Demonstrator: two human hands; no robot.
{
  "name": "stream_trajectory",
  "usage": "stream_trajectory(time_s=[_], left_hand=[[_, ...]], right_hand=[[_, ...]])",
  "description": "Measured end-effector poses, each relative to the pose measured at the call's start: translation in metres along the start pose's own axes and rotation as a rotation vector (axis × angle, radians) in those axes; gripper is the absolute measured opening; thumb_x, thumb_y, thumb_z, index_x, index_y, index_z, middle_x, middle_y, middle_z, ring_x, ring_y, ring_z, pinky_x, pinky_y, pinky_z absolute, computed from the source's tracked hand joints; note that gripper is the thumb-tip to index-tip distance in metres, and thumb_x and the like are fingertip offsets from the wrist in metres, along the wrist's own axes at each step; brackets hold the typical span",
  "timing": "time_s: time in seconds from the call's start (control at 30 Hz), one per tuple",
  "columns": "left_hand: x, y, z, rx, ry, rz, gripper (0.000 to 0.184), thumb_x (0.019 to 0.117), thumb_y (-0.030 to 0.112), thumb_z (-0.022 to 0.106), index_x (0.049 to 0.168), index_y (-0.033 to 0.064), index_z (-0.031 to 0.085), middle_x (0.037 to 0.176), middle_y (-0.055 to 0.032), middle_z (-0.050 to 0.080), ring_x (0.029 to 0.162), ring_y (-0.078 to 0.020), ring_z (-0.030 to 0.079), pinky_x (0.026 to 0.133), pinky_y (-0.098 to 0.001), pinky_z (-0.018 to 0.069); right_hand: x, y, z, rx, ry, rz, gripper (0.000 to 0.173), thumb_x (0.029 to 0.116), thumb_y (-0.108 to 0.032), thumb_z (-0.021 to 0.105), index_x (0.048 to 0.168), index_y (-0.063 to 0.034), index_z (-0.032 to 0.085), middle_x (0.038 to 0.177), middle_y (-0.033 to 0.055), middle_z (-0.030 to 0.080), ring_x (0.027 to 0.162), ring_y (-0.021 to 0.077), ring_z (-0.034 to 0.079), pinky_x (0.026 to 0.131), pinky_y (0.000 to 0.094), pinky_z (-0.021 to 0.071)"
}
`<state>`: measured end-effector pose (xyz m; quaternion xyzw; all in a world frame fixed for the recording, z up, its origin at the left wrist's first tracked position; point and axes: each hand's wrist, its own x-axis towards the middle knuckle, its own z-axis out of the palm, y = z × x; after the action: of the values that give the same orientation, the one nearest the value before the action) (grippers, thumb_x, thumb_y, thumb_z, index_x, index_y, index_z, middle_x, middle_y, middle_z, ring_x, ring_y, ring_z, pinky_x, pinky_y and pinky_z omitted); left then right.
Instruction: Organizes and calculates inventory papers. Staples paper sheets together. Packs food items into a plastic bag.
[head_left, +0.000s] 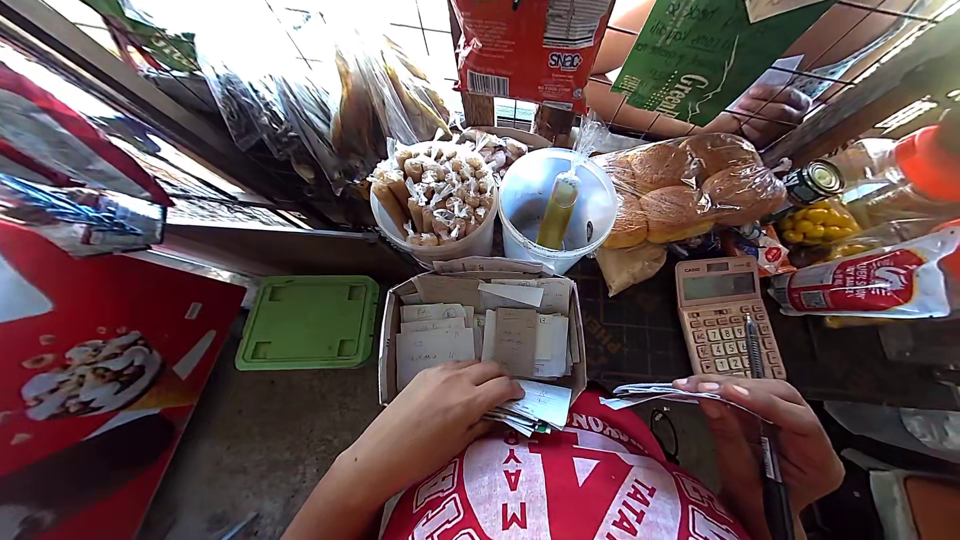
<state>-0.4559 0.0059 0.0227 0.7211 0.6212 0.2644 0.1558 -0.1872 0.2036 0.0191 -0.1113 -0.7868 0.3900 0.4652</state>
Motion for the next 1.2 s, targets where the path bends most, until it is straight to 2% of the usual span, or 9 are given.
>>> stream_trajectory(time_s=[0.13, 0.63, 0.77, 0.8, 0.87, 0.97, 1.03, 1.1, 1.2], left_hand=[[-0.002, 0.002, -0.002, 0.037, 0.023, 0.046, 0.016, 0.0986, 0.017, 0.059, 0.108, 0.012, 0.071, 0.102, -0.0059, 0.074, 0.09, -0.0199, 0.073, 0.073, -0.0327, 0.0591], [-0.002, 0.0, -0.003, 0.04, 0.021, 0.076, 0.017, 0.0991, 0.017, 0.058, 0.108, 0.012, 0.071, 0.102, -0.0063, 0.074, 0.091, -0.02, 0.073, 0.075, -0.0321, 0.0595], [0.004, -0.003, 0.0, 0.077, 0.086, 0.06, 0.022, 0.0991, 0.02, 0.057, 0.115, 0.0122, 0.07, 0.099, -0.0061, 0.074, 0.086, -0.0208, 0.074, 0.069, -0.0349, 0.0603], [0.007, -0.004, 0.001, 0.106, 0.123, 0.049, 0.025, 0.1, 0.024, 0.057, 0.119, 0.0128, 0.069, 0.1, -0.0063, 0.074, 0.087, -0.0215, 0.074, 0.07, -0.0355, 0.0608], [0.015, -0.007, 0.003, 0.171, 0.191, 0.034, 0.033, 0.1002, 0.031, 0.057, 0.126, 0.0133, 0.067, 0.112, -0.0072, 0.073, 0.1, -0.0238, 0.073, 0.084, -0.0388, 0.0603], [0.022, -0.004, 0.001, 0.203, 0.304, 0.044, 0.032, 0.103, 0.036, 0.056, 0.125, 0.0153, 0.067, 0.125, -0.0058, 0.071, 0.122, -0.0223, 0.064, 0.102, -0.0379, 0.0517], [0.027, 0.002, -0.001, 0.098, 0.383, 0.072, 0.025, 0.1032, 0.033, 0.06, 0.118, 0.015, 0.069, 0.12, -0.0041, 0.071, 0.121, -0.0157, 0.062, 0.103, -0.0291, 0.0489], [0.035, 0.011, -0.001, -0.085, 0.413, 0.11, 0.021, 0.1018, 0.029, 0.064, 0.114, 0.0129, 0.07, 0.113, -0.0041, 0.071, 0.114, -0.0096, 0.064, 0.098, -0.021, 0.0505], [0.052, 0.022, 0.003, -0.245, 0.382, 0.134, 0.032, 0.1002, 0.037, 0.065, 0.122, 0.014, 0.067, 0.116, -0.0043, 0.07, 0.11, -0.0068, 0.066, 0.093, -0.0215, 0.0552]], right_hand=[[0.002, -0.001, 0.002, -0.012, -0.005, -0.001, 0.029, 0.0992, -0.015, 0.068, 0.126, -0.0247, 0.067, 0.114, -0.0103, 0.069, 0.101, 0.0093, 0.073, 0.086, 0.025, 0.0645], [0.001, -0.001, 0.003, -0.038, -0.006, -0.009, 0.028, 0.0997, -0.015, 0.068, 0.126, -0.0243, 0.067, 0.114, -0.0093, 0.07, 0.1, 0.0096, 0.073, 0.085, 0.025, 0.0643], [0.0, 0.0, 0.004, -0.033, 0.006, -0.019, 0.027, 0.0999, -0.017, 0.068, 0.125, -0.0248, 0.067, 0.112, -0.0081, 0.07, 0.1, 0.0091, 0.073, 0.084, 0.0246, 0.0638], [0.001, 0.001, 0.005, -0.03, 0.013, -0.024, 0.026, 0.0999, -0.017, 0.068, 0.125, -0.024, 0.067, 0.111, -0.007, 0.071, 0.099, 0.0097, 0.073, 0.084, 0.0252, 0.064], [0.001, 0.001, 0.006, -0.025, 0.024, -0.036, 0.024, 0.0998, -0.016, 0.068, 0.124, -0.0218, 0.067, 0.11, -0.005, 0.071, 0.099, 0.0101, 0.073, 0.084, 0.0256, 0.064], [0.0, 0.001, 0.008, -0.028, 0.028, -0.052, 0.024, 0.1, -0.016, 0.068, 0.123, -0.0193, 0.066, 0.108, -0.0028, 0.071, 0.098, 0.0097, 0.072, 0.084, 0.0247, 0.0635], [0.0, 0.002, 0.009, -0.024, 0.024, -0.051, 0.023, 0.1001, -0.015, 0.068, 0.123, -0.0177, 0.066, 0.108, -0.0023, 0.071, 0.098, 0.0084, 0.072, 0.084, 0.0229, 0.0626], [0.002, 0.0, 0.011, -0.02, 0.021, -0.045, 0.023, 0.0998, -0.014, 0.068, 0.123, -0.0158, 0.066, 0.109, -0.0021, 0.071, 0.099, 0.0069, 0.071, 0.086, 0.0216, 0.0616], [0.011, -0.006, 0.016, -0.047, -0.017, -0.044, 0.025, 0.1001, -0.014, 0.067, 0.125, -0.0124, 0.064, 0.109, -0.0005, 0.07, 0.101, 0.0039, 0.069, 0.089, 0.0187, 0.0585]])
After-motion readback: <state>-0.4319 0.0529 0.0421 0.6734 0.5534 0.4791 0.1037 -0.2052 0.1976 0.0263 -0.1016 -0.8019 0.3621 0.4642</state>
